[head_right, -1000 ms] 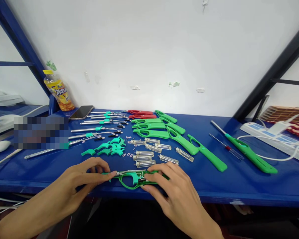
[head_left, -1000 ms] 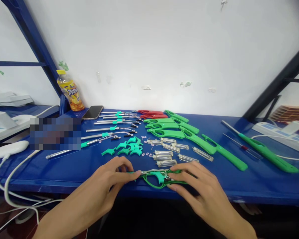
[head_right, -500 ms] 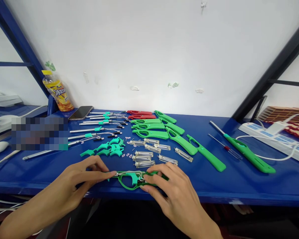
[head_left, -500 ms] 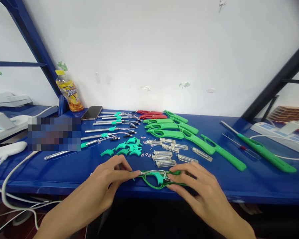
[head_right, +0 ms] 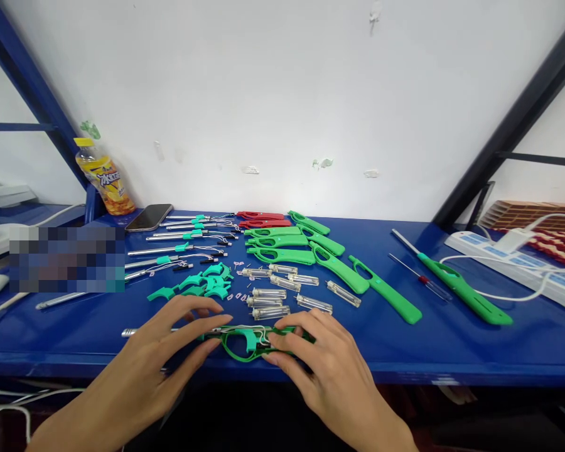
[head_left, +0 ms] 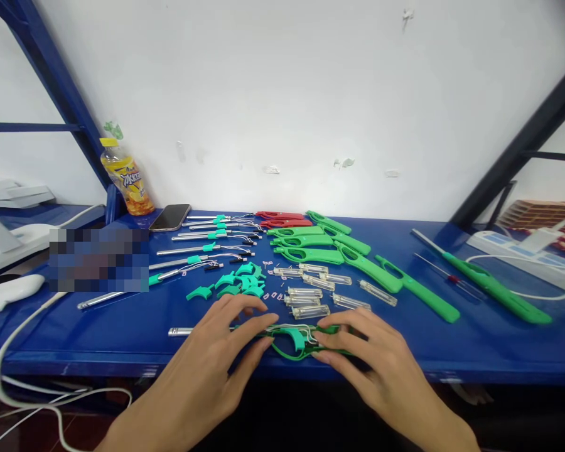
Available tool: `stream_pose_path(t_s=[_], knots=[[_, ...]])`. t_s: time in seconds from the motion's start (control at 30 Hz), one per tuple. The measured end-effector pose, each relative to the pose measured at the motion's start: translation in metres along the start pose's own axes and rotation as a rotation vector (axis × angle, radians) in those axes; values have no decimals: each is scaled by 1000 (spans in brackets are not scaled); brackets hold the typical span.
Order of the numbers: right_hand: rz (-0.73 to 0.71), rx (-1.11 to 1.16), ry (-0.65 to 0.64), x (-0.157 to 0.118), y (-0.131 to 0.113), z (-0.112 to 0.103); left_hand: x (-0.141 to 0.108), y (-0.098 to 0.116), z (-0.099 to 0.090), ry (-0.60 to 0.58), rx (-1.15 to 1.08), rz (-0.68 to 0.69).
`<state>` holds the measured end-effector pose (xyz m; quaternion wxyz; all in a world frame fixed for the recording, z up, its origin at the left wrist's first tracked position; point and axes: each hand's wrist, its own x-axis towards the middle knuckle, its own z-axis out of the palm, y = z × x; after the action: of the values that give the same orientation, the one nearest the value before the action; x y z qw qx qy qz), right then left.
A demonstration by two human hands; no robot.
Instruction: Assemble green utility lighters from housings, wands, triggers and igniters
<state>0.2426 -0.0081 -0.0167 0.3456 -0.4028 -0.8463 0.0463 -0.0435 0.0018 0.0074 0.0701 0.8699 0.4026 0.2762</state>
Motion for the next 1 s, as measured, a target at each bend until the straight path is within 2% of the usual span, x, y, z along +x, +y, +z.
stream_pose_path(t_s=[0.13,0.33,0.47,0.67,0.9,1.0], knots=[[10,6,-5,0,-1,-1,11,7,10,-29,-64,81],[76,-8,-27,0,-2,0,18,10,18,-30,-103,88],[49,-73,-55,1,-3,0,20,10,18,-22,-128,83],[39,-44,-57,2,-3,0,20,8,19,-22,-126,97],[42,-31,-63,2,-4,-1,23,11,16,-123,-105,88],[41,-29,-74,3,-4,-1,25,14,15,-131,-68,91]])
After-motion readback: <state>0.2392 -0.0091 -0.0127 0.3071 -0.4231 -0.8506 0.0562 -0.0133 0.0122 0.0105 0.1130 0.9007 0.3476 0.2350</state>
